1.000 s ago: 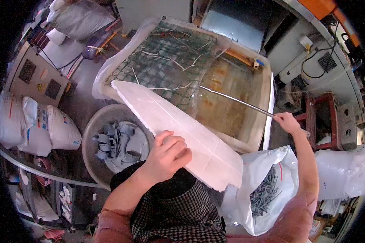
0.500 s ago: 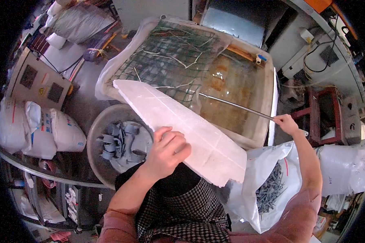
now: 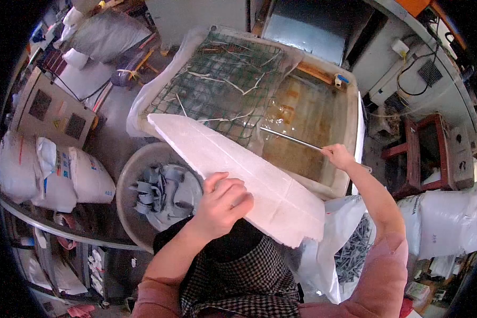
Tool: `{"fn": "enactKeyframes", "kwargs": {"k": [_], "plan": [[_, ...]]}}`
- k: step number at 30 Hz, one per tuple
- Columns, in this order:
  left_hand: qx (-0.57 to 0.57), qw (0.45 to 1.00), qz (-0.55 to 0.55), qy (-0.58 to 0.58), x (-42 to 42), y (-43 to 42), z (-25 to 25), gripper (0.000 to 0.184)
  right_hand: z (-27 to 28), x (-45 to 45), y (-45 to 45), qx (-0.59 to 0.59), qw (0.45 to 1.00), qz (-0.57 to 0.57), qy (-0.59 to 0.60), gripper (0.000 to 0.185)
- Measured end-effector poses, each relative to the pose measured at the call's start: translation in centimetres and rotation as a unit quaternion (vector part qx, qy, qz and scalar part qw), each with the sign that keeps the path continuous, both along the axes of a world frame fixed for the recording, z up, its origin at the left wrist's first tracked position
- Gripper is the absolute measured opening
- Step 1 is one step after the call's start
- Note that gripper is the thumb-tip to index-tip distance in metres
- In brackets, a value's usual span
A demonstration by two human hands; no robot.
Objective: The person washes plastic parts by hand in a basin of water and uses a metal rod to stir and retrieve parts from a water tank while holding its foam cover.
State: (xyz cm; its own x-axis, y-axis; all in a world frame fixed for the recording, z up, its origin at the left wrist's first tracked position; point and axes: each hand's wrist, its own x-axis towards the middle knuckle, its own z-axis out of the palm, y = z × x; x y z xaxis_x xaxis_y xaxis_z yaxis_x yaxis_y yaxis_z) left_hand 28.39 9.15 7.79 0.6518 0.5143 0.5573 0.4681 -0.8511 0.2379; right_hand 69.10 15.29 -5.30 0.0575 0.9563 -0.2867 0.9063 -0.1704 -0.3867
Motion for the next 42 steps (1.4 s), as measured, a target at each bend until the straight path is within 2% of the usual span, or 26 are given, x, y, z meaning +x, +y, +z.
{"fn": "enactKeyframes", "kwargs": {"k": [2,7,9,10,12,13,14,15,19,21,22,23,24,25,26,27,28,30,32,33,34,35,37,38,41,42], "plan": [[0.001,1.0,-0.003,0.007,0.5,0.2,0.7,0.017,1.3,0.0,0.3,-0.006,1.0,0.0,0.002,0.028],[0.007,1.0,-0.002,0.031,3.4,1.8,3.0,0.021,7.1,3.3,-2.3,-0.061,0.984,-0.002,-0.169,0.029],[0.012,0.999,0.032,-0.006,5.4,2.8,3.4,0.055,5.2,7.1,-3.5,-0.066,0.979,-0.006,-0.192,0.031],[0.017,0.999,0.028,-0.008,6.2,2.8,4.1,0.055,4.7,8.2,-4.4,-0.052,0.982,0.056,-0.174,0.031],[0.016,0.996,0.091,0.006,7.4,2.4,5.5,0.078,3.2,9.5,-5.6,-0.004,0.962,0.204,-0.184,0.033],[0.022,0.996,0.089,0.007,7.3,2.1,5.6,0.078,3.1,9.7,-5.7,-0.104,0.965,0.181,-0.158,0.03],[0.005,0.996,0.083,0.026,6.9,1.8,5.2,0.083,2.8,9.7,-6.0,-0.208,0.968,0.067,-0.126,0.033],[-0.013,0.996,0.079,0.046,6.2,1.3,4.8,0.088,5.5,7.3,-6.7,-0.309,0.946,-0.047,-0.09,0.04],[-0.035,0.974,0.17,0.149,-1.1,-1.3,2.3,0.087,-0.5,12.7,-7.9,-0.279,0.945,0.049,-0.165,0.046],[-0.058,0.945,0.253,0.199,-5.7,-3.3,1.6,0.088,-2.6,15.0,-7.7,-0.243,0.909,0.178,-0.287,0.052],[-0.074,0.925,0.299,0.22,-7.9,-4.5,1.5,0.088,-4.2,16.5,-6.7,-0.215,0.907,0.195,-0.306,0.057],[-0.066,0.908,0.336,0.242,-10.4,-5.6,1.1,0.088,-4.6,16.9,-5.6,-0.231,0.921,0.056,-0.309,0.057],[-0.058,0.889,0.369,0.264,-12.9,-6.7,0.7,0.087,-1.2,14.5,-5.7,-0.136,0.931,0.015,-0.338,0.051],[-0.061,0.887,0.373,0.265,-14.9,-7.7,0.7,0.087,1.8,12.8,-5.4,-0.054,0.954,-0.071,-0.285,0.041],[-0.129,0.859,0.411,0.276,-16.6,-8.5,0.6,0.084,2.9,12.3,-4.7,0.084,0.962,-0.113,-0.235,0.041],[-0.197,0.826,0.446,0.283,-17.9,-9.4,0.5,0.08,6.3,9.8,-4.8,0.15,0.953,-0.137,-0.226,0.037],[-0.2,0.823,0.452,0.281,-18.9,-9.9,0.5,0.08,8.8,7.9,-4.4,0.221,0.942,-0.167,-0.192,0.036],[-0.311,0.774,0.422,0.354,-21.0,-10.5,0.4,0.071,13.6,3.8,-4.0,0.353,0.912,-0.166,-0.129,0.035],[-0.356,0.764,0.425,0.331,-22.6,-10.6,-0.8,0.066,16.5,-0.8,-3.5,0.478,0.869,-0.118,-0.039,0.029],[-0.348,0.769,0.426,0.324,-23.6,-10.9,-1.7,0.065,18.2,-3.9,-3.6,0.461,0.881,-0.102,-0.005,0.023],[-0.341,0.774,0.428,0.318,-24.6,-10.9,-2.6,0.064,18.2,-5.9,-2.7,0.504,0.862,-0.031,0.035,0.015],[-0.36,0.776,0.431,0.287,-25.7,-11.1,-3.5,0.059,18.7,-8.9,-2.6,0.54,0.841,0.028,0.024,0.018],[-0.413,0.743,0.444,0.285,-27.6,-10.9,-4.9,0.055,20.0,-15.8,-3.1,0.416,0.908,0.044,0.036,0.028],[-0.428,0.732,0.454,0.273,-29.3,-10.9,-6.2,0.055,19.4,-18.8,-2.7,0.375,0.92,0.077,0.089,0.035],[-0.498,0.696,0.443,0.268,-34.2,-10.1,-12.9,0.055,15.7,-27.7,-1.0,0.309,0.917,0.222,0.124,0.049],[-0.515,0.704,0.407,0.271,-36.7,-10.0,-16.4,0.055,13.7,-30.4,-0.4,0.285,0.912,0.288,0.06,0.05]]}}
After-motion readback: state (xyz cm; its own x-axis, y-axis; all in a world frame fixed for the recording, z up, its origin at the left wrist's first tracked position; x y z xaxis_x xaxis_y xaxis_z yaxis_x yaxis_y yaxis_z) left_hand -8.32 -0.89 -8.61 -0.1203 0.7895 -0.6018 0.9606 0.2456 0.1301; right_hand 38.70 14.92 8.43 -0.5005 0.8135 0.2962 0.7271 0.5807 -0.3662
